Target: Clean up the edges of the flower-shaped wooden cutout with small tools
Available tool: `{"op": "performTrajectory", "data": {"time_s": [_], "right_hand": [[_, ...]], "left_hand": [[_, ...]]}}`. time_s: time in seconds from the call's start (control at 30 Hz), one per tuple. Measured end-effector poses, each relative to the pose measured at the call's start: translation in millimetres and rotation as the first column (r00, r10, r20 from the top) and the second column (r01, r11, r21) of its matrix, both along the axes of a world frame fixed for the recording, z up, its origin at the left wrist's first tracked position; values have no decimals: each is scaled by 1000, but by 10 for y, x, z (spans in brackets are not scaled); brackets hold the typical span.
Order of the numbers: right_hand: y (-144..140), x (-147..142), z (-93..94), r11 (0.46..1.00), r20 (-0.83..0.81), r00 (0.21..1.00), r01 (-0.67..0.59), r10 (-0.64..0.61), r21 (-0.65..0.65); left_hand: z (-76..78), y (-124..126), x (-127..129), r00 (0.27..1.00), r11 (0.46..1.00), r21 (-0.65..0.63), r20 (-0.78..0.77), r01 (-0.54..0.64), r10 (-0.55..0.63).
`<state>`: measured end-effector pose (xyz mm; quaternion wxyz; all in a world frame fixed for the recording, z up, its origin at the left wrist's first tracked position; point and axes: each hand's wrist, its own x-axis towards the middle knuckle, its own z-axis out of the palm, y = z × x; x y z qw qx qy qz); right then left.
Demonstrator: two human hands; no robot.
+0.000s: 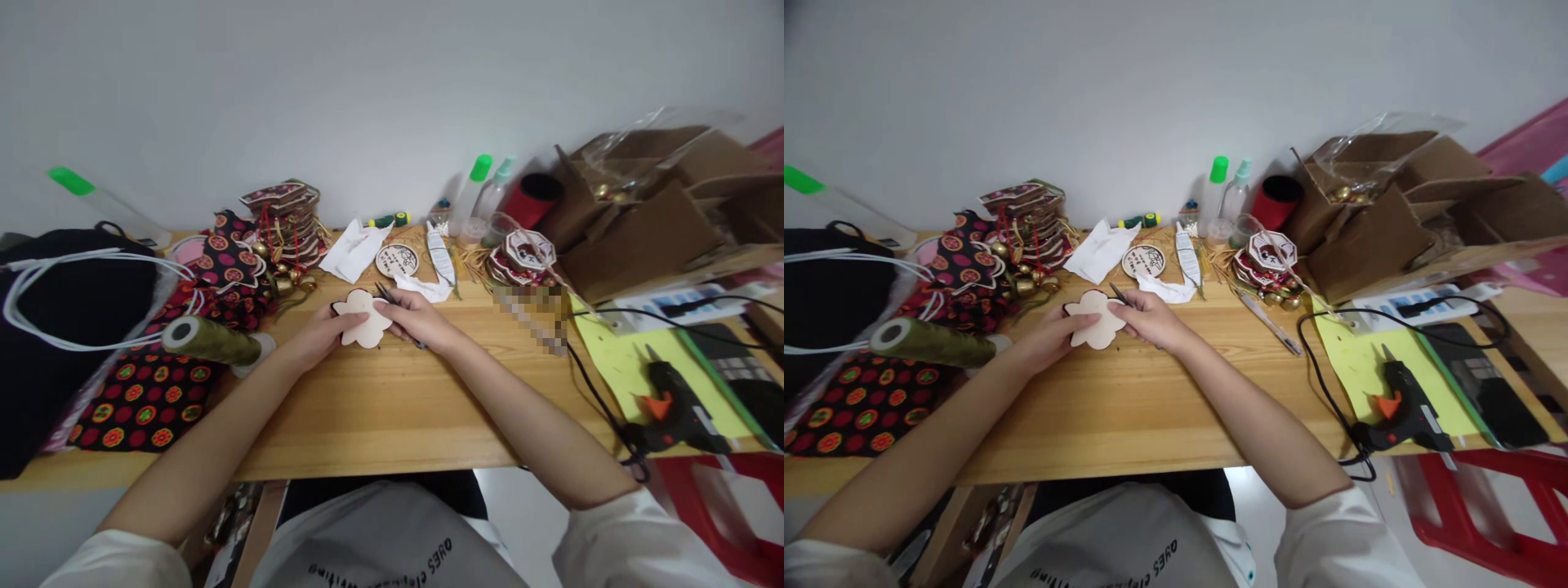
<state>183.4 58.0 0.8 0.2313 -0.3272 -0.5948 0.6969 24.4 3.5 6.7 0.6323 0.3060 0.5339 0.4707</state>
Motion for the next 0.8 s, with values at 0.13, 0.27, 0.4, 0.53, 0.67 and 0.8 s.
{"op": "performTrajectory", "data": {"time_s": [0.13,0.27,0.4,0.53,0.67,0.8], "right_hand": [[-3,0,-19,999,38,999,-5,3,43],[-30,-14,-19,983,87,996,2,-19,186],[-63,-28,0,956,154,985,25,-73,294],[-77,-34,6,940,180,979,34,-100,341],[-74,-35,-4,928,201,972,35,-118,371],[-70,-35,-12,921,216,968,31,-124,389]], "left_hand": [[10,-2,5,999,1000,7,-39,4,-4],[39,-3,23,998,1000,-6,-51,-23,22],[29,-10,25,997,999,-18,-70,-36,35],[-29,-26,14,989,1000,2,-148,-6,7],[-59,-34,7,980,1000,5,-199,30,-29],[-45,-27,5,985,999,10,-169,36,-34]]}}
